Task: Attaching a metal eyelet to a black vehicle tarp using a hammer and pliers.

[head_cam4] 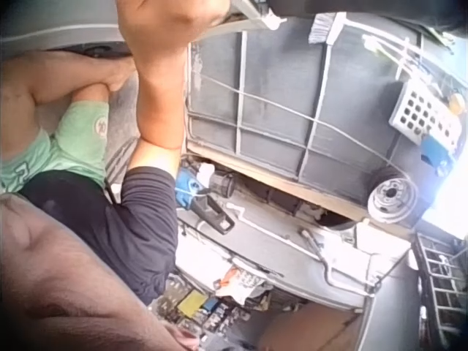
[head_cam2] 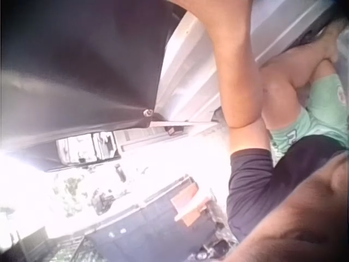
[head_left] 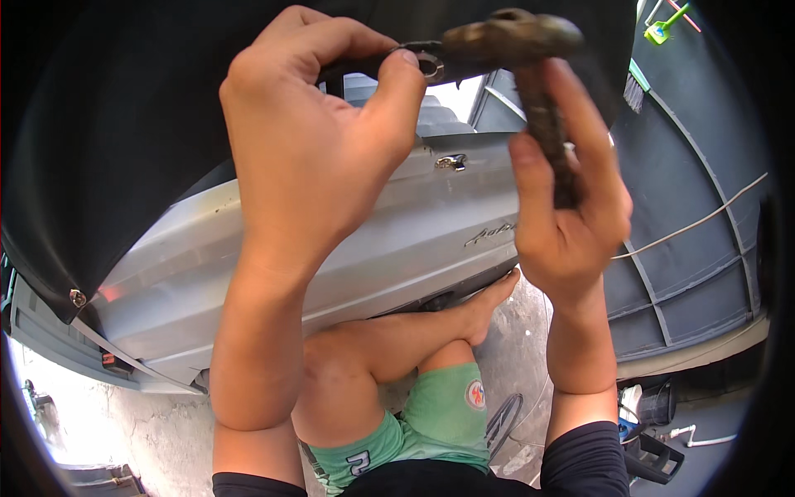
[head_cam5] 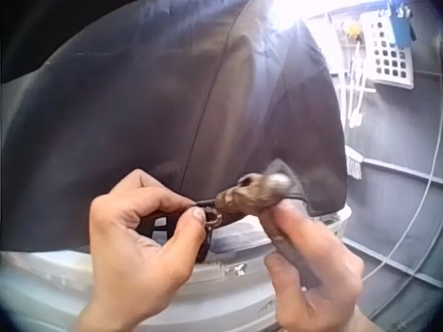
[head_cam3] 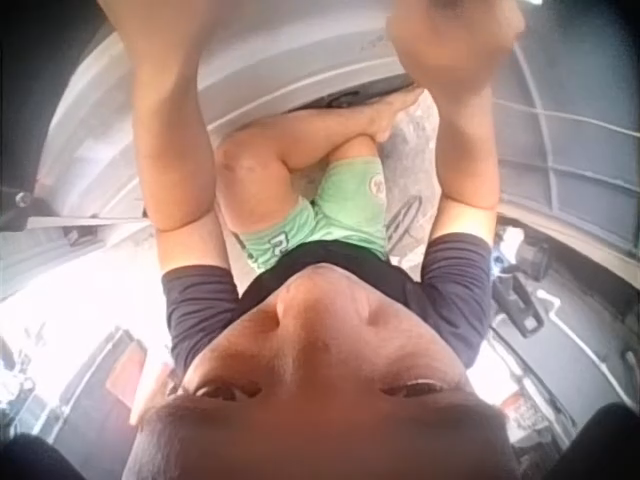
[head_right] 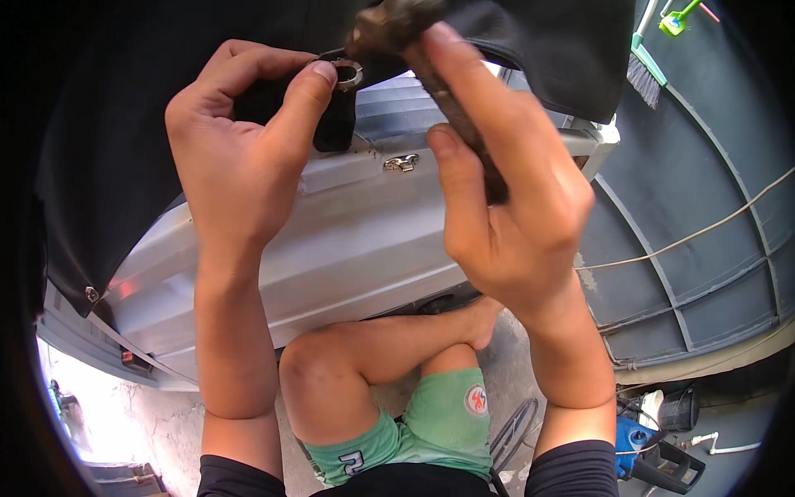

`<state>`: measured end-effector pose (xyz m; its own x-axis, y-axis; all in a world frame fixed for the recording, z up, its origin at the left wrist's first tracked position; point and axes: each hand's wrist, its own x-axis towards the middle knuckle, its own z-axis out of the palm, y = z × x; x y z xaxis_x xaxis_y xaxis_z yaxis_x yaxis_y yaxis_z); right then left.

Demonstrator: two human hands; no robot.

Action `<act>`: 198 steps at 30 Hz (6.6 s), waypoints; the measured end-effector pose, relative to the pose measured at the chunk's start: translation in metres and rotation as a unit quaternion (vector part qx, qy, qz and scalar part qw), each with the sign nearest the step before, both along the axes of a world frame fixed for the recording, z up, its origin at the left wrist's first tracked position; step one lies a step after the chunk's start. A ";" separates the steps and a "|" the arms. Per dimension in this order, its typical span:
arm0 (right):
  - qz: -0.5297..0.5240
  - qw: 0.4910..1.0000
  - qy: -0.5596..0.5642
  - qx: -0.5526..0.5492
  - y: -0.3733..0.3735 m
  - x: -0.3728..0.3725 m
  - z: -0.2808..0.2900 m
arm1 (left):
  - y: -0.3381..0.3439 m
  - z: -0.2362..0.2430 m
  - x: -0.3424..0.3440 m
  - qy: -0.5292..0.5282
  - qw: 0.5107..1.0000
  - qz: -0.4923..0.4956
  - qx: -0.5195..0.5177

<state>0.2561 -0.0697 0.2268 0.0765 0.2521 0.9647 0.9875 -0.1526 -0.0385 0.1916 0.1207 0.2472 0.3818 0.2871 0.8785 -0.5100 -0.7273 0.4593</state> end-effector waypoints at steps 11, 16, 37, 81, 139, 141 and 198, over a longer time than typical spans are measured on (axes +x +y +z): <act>-0.044 0.996 0.011 -0.075 -0.004 0.001 0.012 | 0.000 0.007 0.002 0.055 0.989 -0.074 -0.120; -0.012 0.994 0.026 -0.106 -0.008 -0.011 0.029 | 0.000 0.008 -0.002 0.083 0.989 -0.038 -0.116; -0.049 0.979 -0.001 -0.198 -0.014 -0.019 0.065 | 0.001 0.002 0.004 0.017 0.995 -0.078 -0.064; 0.011 0.984 -0.174 -0.029 -0.018 0.025 -0.010 | 0.025 0.059 -0.014 0.256 0.955 -0.064 0.139; -0.031 0.979 -0.146 -0.136 -0.019 0.038 0.013 | 0.004 -0.005 -0.009 -0.052 0.976 0.081 0.194; -0.032 0.979 -0.146 -0.135 -0.019 0.038 0.012 | 0.005 -0.005 -0.007 -0.053 0.977 0.079 0.189; -0.096 0.963 -0.134 -0.215 -0.023 0.033 0.009 | 0.015 0.000 -0.010 -0.001 0.984 -0.026 0.178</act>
<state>0.2892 -0.0931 0.2362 -0.0757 0.6385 0.7659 0.9051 -0.2782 0.3214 0.1819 0.1362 0.2476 0.3867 -0.0579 0.9204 -0.5514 -0.8145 0.1804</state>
